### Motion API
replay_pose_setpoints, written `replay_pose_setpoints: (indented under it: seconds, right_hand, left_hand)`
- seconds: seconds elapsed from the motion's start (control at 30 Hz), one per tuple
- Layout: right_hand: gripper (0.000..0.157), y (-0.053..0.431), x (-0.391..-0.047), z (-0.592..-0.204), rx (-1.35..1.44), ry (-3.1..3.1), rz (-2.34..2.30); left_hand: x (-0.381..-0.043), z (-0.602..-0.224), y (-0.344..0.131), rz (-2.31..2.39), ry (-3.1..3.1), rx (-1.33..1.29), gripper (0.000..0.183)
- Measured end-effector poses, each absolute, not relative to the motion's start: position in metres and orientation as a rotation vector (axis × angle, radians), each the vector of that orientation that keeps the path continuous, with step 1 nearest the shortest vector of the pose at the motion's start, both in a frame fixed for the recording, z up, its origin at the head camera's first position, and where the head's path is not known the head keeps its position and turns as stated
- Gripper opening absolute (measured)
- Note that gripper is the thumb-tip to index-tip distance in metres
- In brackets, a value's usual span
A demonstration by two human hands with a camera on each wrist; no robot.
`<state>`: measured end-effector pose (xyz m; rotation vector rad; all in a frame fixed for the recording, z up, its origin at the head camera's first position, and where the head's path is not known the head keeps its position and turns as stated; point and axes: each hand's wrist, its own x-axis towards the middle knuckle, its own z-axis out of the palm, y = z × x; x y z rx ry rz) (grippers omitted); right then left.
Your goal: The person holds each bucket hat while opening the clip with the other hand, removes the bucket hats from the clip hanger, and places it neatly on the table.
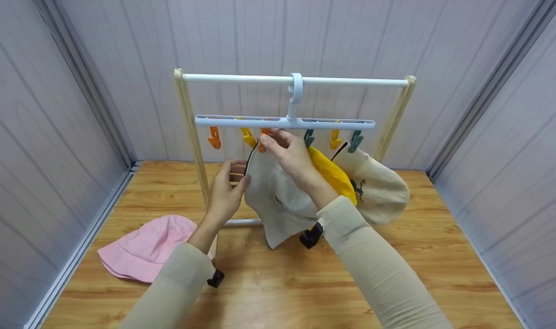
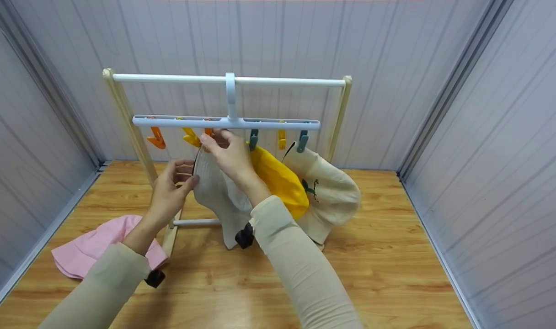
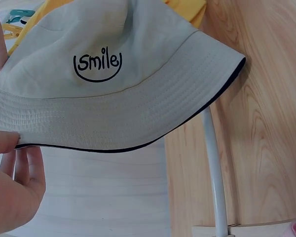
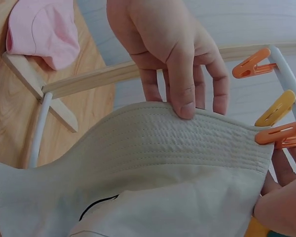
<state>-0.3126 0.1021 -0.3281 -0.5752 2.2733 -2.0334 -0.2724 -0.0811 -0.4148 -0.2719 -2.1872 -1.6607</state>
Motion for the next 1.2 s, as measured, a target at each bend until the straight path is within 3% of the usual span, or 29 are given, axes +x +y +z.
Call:
replay_pose_setpoints:
  seconds: [1.2]
  right_hand:
    - [0.032,0.095,-0.3156,-0.3308,-0.559,2.523,-2.052]
  left_hand:
    - [-0.2649,-0.4149,-0.0757,-1.715,-2.154,-0.149,0.027]
